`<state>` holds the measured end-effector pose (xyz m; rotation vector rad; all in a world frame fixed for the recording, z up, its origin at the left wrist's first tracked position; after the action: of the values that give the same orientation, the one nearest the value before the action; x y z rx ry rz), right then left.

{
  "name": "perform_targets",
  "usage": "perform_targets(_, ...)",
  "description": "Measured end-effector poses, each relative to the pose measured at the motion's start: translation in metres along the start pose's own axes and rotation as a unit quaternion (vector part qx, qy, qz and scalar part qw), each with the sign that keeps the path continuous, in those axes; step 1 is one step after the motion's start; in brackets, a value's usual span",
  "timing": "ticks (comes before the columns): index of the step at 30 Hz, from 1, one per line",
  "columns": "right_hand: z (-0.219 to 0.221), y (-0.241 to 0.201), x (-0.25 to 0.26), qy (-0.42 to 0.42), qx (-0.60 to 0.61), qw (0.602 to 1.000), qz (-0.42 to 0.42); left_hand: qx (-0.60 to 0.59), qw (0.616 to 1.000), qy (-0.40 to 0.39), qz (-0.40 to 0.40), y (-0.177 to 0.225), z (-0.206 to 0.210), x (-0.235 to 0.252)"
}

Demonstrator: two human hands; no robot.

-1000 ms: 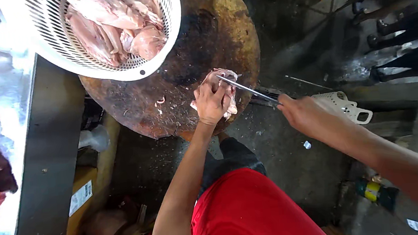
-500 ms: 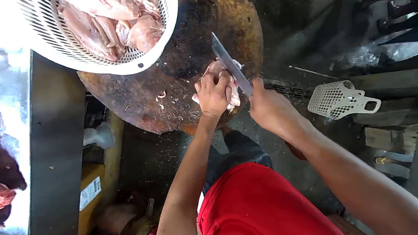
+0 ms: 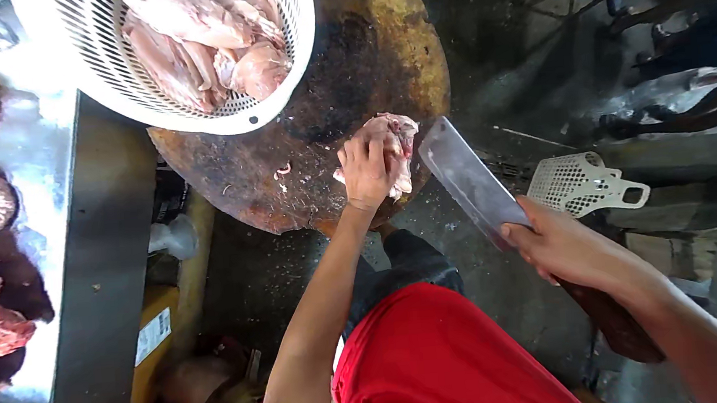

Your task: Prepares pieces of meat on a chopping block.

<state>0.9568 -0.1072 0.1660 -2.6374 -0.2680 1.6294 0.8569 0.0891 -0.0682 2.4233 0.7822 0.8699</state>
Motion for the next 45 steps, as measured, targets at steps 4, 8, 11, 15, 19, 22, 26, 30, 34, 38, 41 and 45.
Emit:
perform_targets(4, 0.013, 0.001, 0.071, 0.045, 0.034, 0.996, -0.070, 0.008, 0.985, -0.168, 0.037, 0.014, -0.022, 0.016)
perform_targets(8, 0.025, 0.006, 0.103, 0.131, -0.033, 0.984, -0.121, 0.027, 0.994, -0.103, -0.023, -0.002, -0.019, 0.013)
perform_targets(11, 0.033, 0.025, 0.081, 0.175, -0.023, 0.969, -0.172, -0.041, 0.996, -0.079, -0.013, -0.007, -0.028, -0.005)
perform_targets(15, 0.025, 0.014, 0.063, 0.192, -0.110, 0.947, -0.233, -0.084, 0.995, -0.048, -0.008, -0.005, -0.027, -0.020)
perform_targets(19, 0.009, -0.020, 0.062, 0.163, -0.227, 0.935, -0.217, -0.069, 0.997, -0.021, -0.012, -0.012, -0.015, -0.023)
perform_targets(22, -0.002, -0.032, 0.055, 0.172, -0.288, 0.916, -0.221, -0.073, 0.997, -0.025, -0.020, -0.004, -0.021, -0.026)
perform_targets(26, -0.005, -0.050, 0.049, 0.190, -0.341, 0.895, -0.217, -0.034, 0.998, 0.044, -0.021, -0.014, 0.003, -0.015)
perform_targets(30, -0.005, -0.070, 0.048, 0.162, -0.340, 0.911, -0.168, 0.001, 0.999, 0.041, -0.021, -0.016, 0.005, -0.012)
perform_targets(34, -0.004, -0.051, 0.041, 0.114, -0.328, 0.929, -0.129, 0.001, 0.999, 0.048, -0.018, -0.015, 0.006, -0.010)
perform_targets(38, -0.002, -0.040, 0.040, 0.123, -0.338, 0.925, -0.123, -0.012, 0.999, 0.039, -0.009, -0.020, 0.004, -0.010)
perform_targets(41, 0.009, -0.027, 0.056, 0.148, -0.334, 0.921, -0.137, -0.017, 0.999, 0.032, -0.001, -0.022, 0.004, -0.008)
perform_targets(45, 0.014, 0.012, 0.062, 0.122, -0.329, 0.927, -0.129, -0.027, 0.999, 0.012, 0.020, -0.021, 0.002, -0.010)
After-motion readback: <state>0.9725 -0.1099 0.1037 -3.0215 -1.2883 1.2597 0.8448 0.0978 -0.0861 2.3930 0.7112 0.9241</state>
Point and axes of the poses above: each hand's wrist, its own x-axis towards the middle knuckle, its own z-axis out of the palm, y = z × x, the point moved 1 cm from there along x, towards the middle knuckle, and after that the axes turned 3 degrees about x, right-handed, at the moved point
